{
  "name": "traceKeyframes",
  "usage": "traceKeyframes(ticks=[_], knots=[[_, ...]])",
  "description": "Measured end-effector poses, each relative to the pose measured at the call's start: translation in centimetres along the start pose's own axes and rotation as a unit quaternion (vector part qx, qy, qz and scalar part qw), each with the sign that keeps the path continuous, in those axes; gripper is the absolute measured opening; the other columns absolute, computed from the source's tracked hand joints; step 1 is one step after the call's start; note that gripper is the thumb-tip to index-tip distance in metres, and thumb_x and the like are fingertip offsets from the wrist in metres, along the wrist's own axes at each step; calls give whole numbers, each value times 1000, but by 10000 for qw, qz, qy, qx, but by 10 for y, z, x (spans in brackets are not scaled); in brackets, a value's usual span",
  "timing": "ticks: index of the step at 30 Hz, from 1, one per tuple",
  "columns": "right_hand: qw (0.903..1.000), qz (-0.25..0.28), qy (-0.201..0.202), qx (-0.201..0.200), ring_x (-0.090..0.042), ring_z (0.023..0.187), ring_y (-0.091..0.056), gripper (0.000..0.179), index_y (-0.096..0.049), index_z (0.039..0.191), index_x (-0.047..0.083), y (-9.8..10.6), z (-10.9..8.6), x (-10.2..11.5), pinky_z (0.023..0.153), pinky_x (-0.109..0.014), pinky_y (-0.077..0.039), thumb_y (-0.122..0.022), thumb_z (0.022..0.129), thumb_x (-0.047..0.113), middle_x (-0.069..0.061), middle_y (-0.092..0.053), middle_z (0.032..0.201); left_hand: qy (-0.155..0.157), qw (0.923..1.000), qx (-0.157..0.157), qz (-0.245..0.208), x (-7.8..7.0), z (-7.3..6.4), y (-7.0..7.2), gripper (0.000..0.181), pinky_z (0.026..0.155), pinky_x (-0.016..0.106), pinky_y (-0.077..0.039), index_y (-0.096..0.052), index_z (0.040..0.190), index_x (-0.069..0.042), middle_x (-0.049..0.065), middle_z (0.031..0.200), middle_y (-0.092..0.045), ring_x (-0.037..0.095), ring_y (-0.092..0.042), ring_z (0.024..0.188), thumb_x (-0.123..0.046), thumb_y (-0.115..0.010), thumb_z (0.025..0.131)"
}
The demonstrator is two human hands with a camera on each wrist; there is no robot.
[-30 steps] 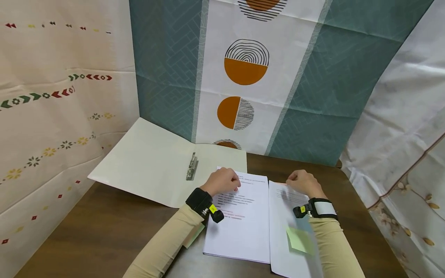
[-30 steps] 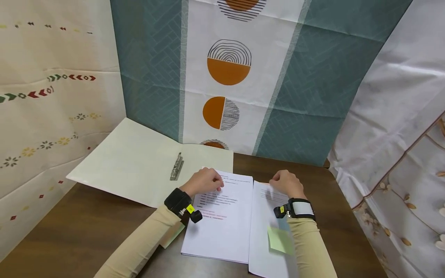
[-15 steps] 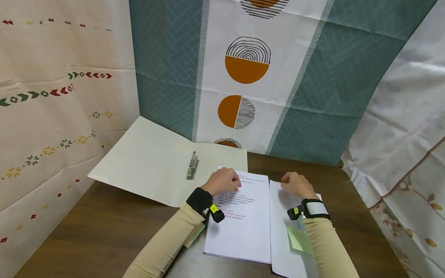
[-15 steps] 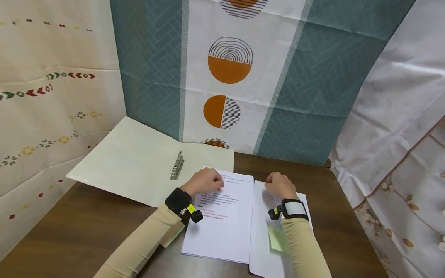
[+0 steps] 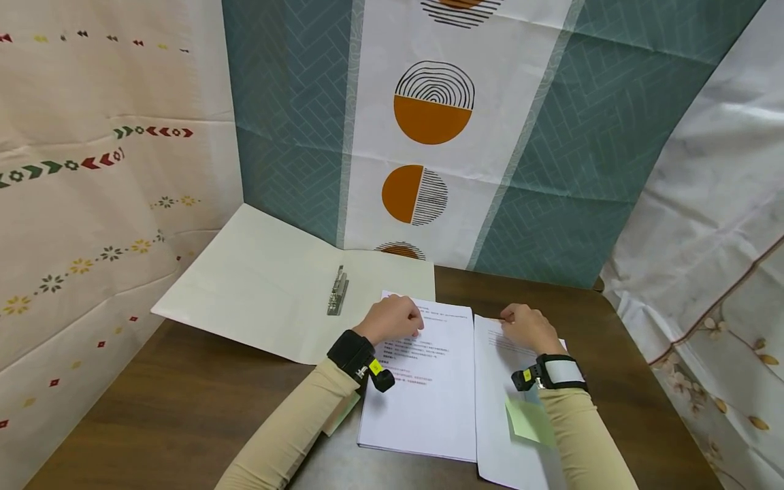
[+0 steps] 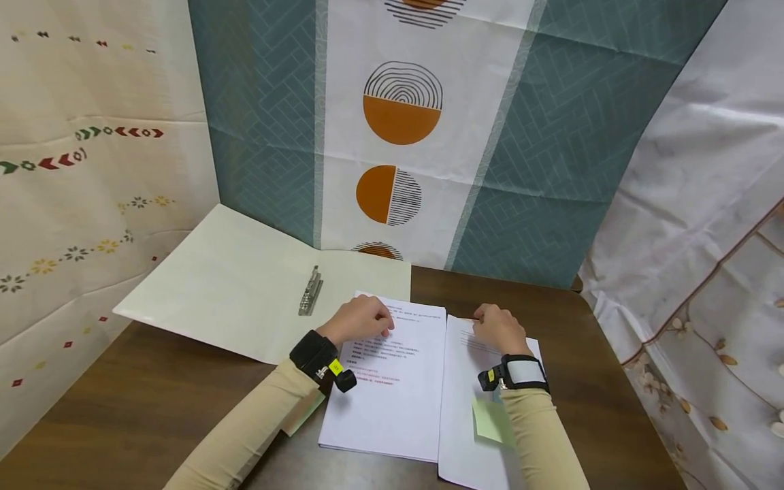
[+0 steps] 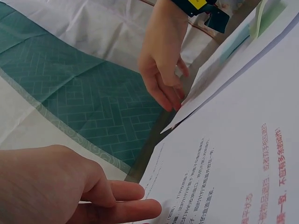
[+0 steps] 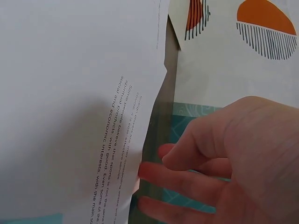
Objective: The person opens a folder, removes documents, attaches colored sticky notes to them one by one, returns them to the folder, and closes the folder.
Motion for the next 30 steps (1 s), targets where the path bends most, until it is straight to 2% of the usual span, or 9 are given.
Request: traceKeyframes(ticks=[10, 16, 18, 21, 23, 25, 26, 28, 30], knots=[[9996, 45, -158, 215, -51, 132, -69, 47, -65, 145, -9, 5, -3, -3, 111, -72, -54, -58, 107, 17, -33, -72, 144, 65, 10000, 28, -53, 2, 0, -1, 20, 78, 32, -43, -90, 102, -15, -3, 84, -82, 13, -65, 83, -20, -72, 108], [9986, -125, -21, 509, -55, 145, -61, 59, -48, 161, -13, 5, -1, -5, 122, -73, -47, -45, 111, 18, -38, -59, 159, 21, 10000, 0, -26, 0, -1, 2, 21, 79, 32, -44, -90, 103, -13, -3, 84, -82, 13, -65, 84, -19, -71, 108], [9984, -106, 44, 545, -54, 145, -60, 61, -43, 164, -14, 5, -1, -6, 122, -73, -46, -43, 111, 18, -38, -57, 161, 11, 10000, -8, -5, 0, 0, 2, 21, 79, 32, -45, -90, 103, -13, -3, 84, -82, 13, -65, 84, -19, -71, 108], [9993, -49, 143, 355, -50, 133, -68, 59, -46, 163, -12, 5, 1, -9, 113, -69, -54, -45, 112, 17, -37, -65, 152, 32, 10000, 11, 13, 0, 0, 1, 21, 79, 32, -44, -90, 103, -14, -4, 83, -82, 12, -65, 85, -19, -70, 108], [9999, 3, 143, 96, -46, 117, -73, 54, -53, 159, -9, 6, 3, -11, 98, -62, -60, -50, 111, 14, -35, -73, 138, 55, 10000, 45, 5, 0, 0, 1, 22, 78, 31, -43, -90, 102, -14, -4, 82, -82, 12, -64, 83, -19, -70, 108], [9996, -3, 163, -231, -42, 103, -74, 47, -60, 153, -7, 6, 5, -12, 83, -54, -61, -55, 109, 11, -32, -77, 126, 57, 10000, 73, -4, 1, 0, 0, 22, 76, 31, -42, -90, 102, -14, -4, 82, -81, 12, -63, 82, -19, -70, 108], [9992, 3, 146, -382, -41, 99, -74, 44, -64, 149, -5, 6, 6, -11, 79, -53, -60, -58, 108, 10, -31, -78, 123, 58, 9999, 83, -12, 1, 0, -1, 21, 75, 30, -42, -90, 102, -14, -4, 81, -81, 12, -62, 81, -19, -70, 108], [9980, -41, 109, -620, -43, 101, -74, 40, -69, 142, -4, 6, 9, -10, 80, -55, -61, -63, 106, 11, -32, -77, 124, 47, 10000, 82, -25, 1, 1, -1, 21, 74, 30, -42, -90, 101, -14, -4, 81, -80, 12, -62, 80, -19, -71, 108], [9971, -116, 69, -755, -47, 110, -73, 37, -72, 136, -5, 7, 12, -8, 89, -62, -62, -67, 105, 15, -33, -76, 131, 45, 10000, 77, -22, 1, 1, -2, 21, 74, 29, -41, -90, 101, -14, -4, 81, -81, 12, -62, 80, -20, -71, 108]])
Point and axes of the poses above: each hand's wrist, its own z-axis towards the middle knuckle, its own y-axis out of the back of the hand, x = y × z, the point moved 4 cm from there along z, towards the middle knuckle
